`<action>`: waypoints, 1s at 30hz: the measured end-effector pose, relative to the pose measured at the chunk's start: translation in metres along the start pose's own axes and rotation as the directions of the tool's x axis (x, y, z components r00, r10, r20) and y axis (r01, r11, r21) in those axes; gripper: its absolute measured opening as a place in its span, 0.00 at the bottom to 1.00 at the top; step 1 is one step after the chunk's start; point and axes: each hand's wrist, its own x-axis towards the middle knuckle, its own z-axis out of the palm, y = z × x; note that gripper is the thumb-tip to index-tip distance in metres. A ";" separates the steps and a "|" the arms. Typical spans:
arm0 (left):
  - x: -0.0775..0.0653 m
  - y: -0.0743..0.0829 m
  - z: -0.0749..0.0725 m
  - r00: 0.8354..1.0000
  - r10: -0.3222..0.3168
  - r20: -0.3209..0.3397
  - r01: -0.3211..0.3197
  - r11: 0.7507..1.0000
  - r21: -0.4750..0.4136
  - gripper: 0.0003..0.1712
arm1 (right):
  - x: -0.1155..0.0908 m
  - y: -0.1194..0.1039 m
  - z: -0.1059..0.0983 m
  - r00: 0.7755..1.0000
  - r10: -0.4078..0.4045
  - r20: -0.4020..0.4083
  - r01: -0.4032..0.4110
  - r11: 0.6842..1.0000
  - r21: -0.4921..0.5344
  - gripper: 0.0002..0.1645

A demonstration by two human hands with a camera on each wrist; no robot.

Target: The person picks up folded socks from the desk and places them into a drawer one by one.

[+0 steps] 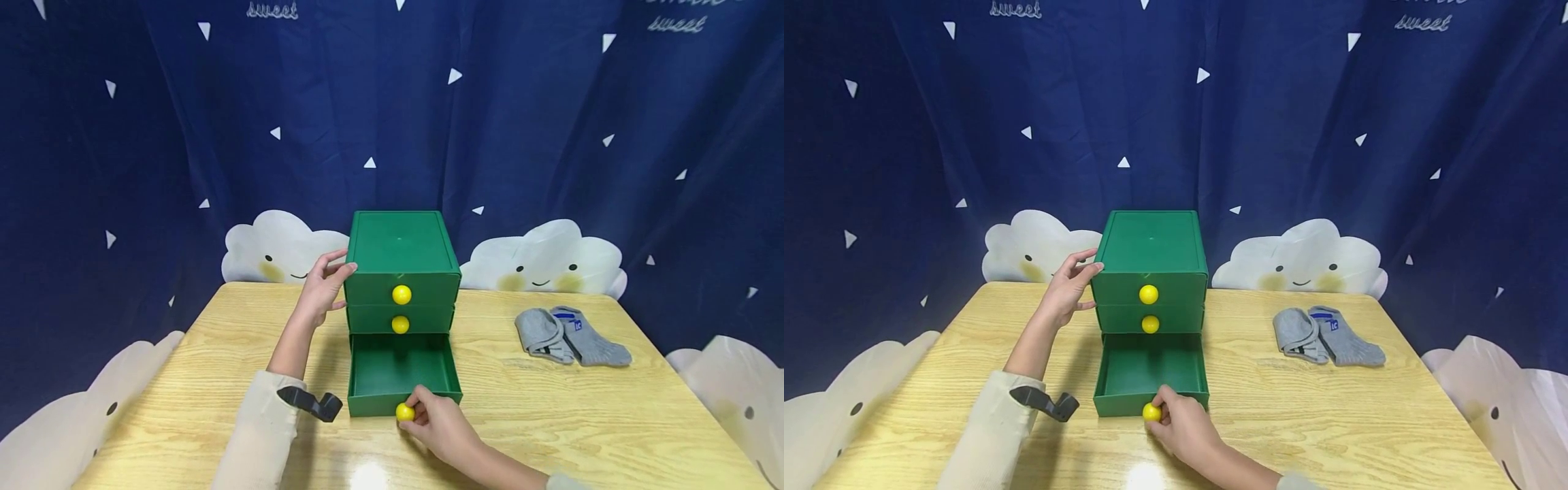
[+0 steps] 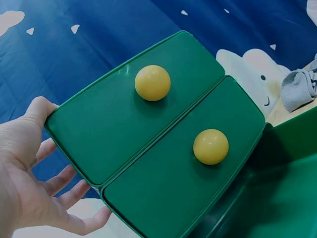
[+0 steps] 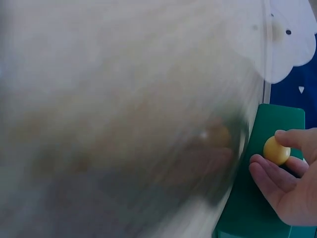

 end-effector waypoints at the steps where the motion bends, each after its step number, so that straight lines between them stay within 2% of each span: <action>1: 0.000 0.000 0.000 1.000 -0.001 0.000 0.001 1.000 0.001 0.28 | -0.003 -0.001 0.000 1.000 0.001 0.008 -0.001 1.000 0.002 0.12; 8: -0.001 0.001 0.000 1.000 0.002 -0.007 -0.002 1.000 -0.006 0.28 | -0.016 -0.008 0.000 0.998 0.006 0.059 -0.007 1.000 0.026 0.12; 13: -0.002 0.002 0.000 1.000 -0.006 0.003 0.006 1.000 -0.015 0.29 | -0.019 -0.009 -0.007 0.998 -0.016 0.062 0.015 1.000 0.023 0.10; 17: -0.002 0.001 0.001 1.000 -0.003 0.011 0.003 1.000 -0.017 0.30 | -0.023 -0.011 -0.023 0.999 -0.046 -0.014 0.046 0.999 -0.003 0.07; 20: -0.003 0.000 0.001 1.000 0.020 0.004 -0.020 1.000 -0.010 0.30 | -0.023 -0.012 -0.037 0.994 -0.001 -0.111 0.000 1.000 -0.012 0.06; 22: -0.004 0.001 0.001 0.999 0.034 -0.005 -0.034 0.999 -0.003 0.31 | -0.022 -0.010 -0.047 0.981 0.077 -0.177 -0.076 0.997 0.013 0.05; 25: -0.005 0.001 0.002 0.999 0.034 -0.005 -0.034 0.999 -0.002 0.31 | -0.018 -0.002 -0.065 0.944 0.192 -0.267 -0.182 0.981 0.065 0.04; 27: -0.004 0.002 0.002 1.000 0.024 -0.002 -0.024 1.000 -0.004 0.31 | -0.016 0.008 -0.077 0.915 0.229 -0.334 -0.213 0.973 0.084 0.04; 30: -0.003 0.002 0.002 1.000 0.005 0.003 -0.005 1.000 -0.010 0.29 | -0.014 0.029 -0.095 0.875 0.240 -0.420 -0.232 0.970 0.071 0.07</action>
